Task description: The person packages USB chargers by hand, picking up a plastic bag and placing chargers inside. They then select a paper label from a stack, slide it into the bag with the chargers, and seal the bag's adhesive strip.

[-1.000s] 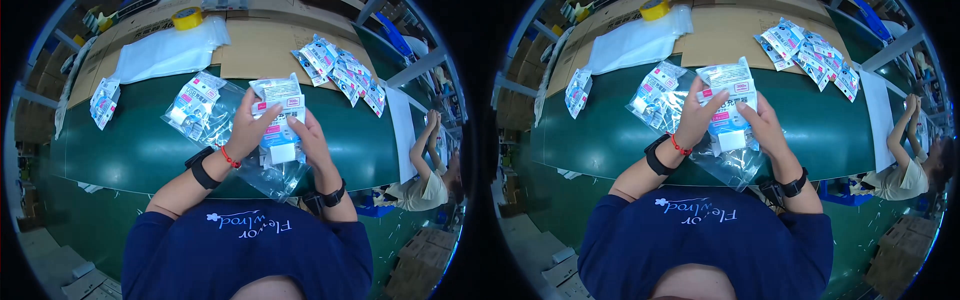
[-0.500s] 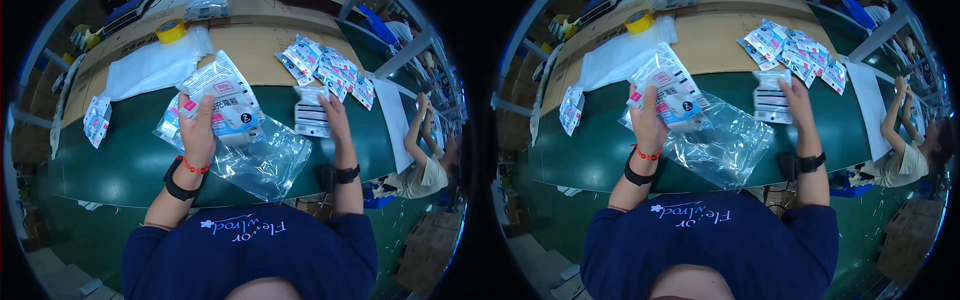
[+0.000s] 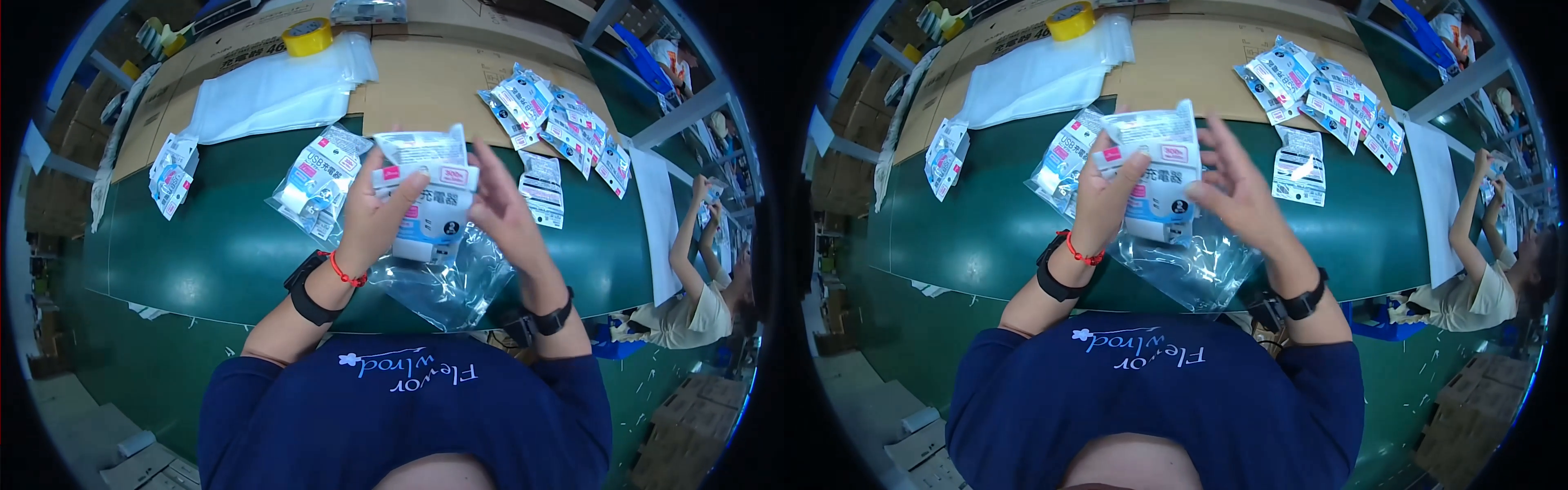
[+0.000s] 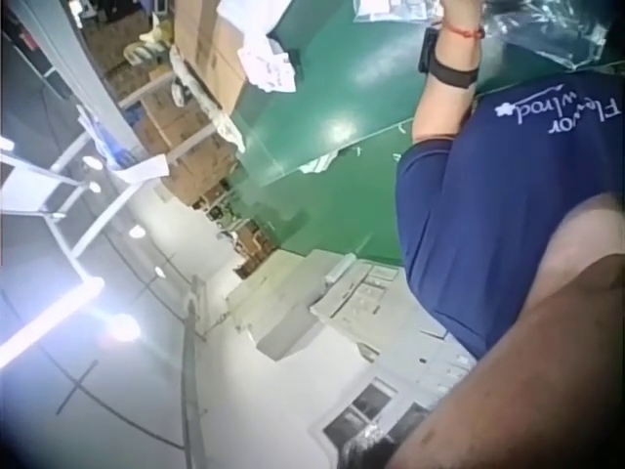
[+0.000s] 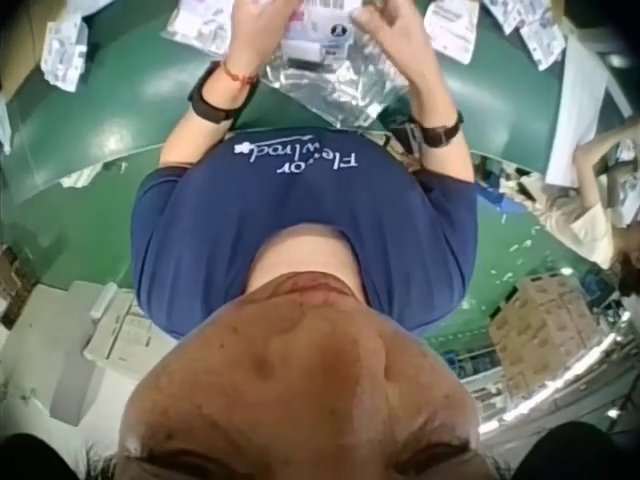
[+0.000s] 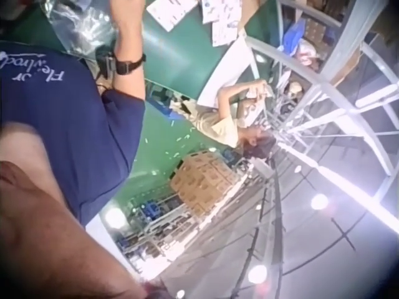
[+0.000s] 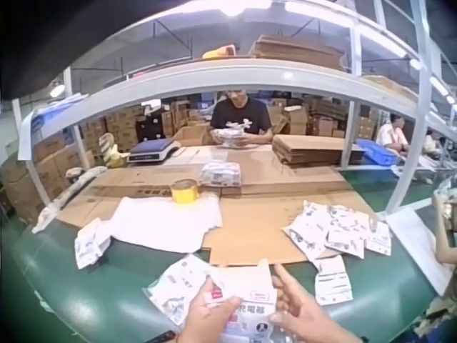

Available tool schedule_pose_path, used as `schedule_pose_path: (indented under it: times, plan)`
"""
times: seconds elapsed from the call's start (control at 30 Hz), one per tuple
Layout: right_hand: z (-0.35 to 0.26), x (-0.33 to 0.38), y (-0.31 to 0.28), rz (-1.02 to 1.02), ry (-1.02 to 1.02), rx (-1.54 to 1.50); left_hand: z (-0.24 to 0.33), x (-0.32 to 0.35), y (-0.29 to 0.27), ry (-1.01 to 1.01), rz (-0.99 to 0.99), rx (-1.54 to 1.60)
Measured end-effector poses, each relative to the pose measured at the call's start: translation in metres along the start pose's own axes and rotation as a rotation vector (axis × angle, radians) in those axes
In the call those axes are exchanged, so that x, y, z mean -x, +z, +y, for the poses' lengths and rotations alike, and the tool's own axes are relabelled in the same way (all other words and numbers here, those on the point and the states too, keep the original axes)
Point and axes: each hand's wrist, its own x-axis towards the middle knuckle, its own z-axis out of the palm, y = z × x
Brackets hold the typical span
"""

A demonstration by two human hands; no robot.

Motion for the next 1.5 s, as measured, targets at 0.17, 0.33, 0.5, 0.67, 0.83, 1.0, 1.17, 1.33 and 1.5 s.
schedule_pose_path:
  times: [0.17,0.33,0.5,0.67,0.83,1.0,1.17,1.33,1.5]
  plan:
    - [0.002,-0.007,0.026,0.128,0.057,-0.191,-0.005,0.007,0.008,-0.022,-0.060,0.062]
    - [0.012,-0.011,0.035,0.308,0.021,-0.295,-0.012,0.014,-0.007,-0.128,-0.181,-0.077]
    - [0.019,-0.012,0.037,0.338,0.047,-0.295,-0.021,0.017,-0.006,-0.136,-0.138,-0.144]
    - [0.022,-0.012,0.037,0.319,0.123,-0.344,-0.023,0.018,-0.001,-0.081,-0.076,-0.179]
    - [0.021,-0.010,0.043,0.290,0.078,-0.325,-0.029,0.012,-0.005,-0.097,-0.002,-0.043]
    - [0.024,-0.001,0.044,0.285,0.067,-0.311,-0.034,0.015,-0.005,-0.162,-0.012,-0.005]
    - [0.032,0.003,0.017,0.488,0.117,-0.219,-0.031,0.023,0.009,-0.058,0.023,0.015]
    - [0.031,0.016,-0.048,0.785,0.283,-0.313,-0.020,0.046,0.017,0.062,-0.416,-0.793]
    - [0.020,0.039,-0.078,0.573,0.334,-0.327,-0.065,0.062,0.029,0.393,-0.502,-0.953]
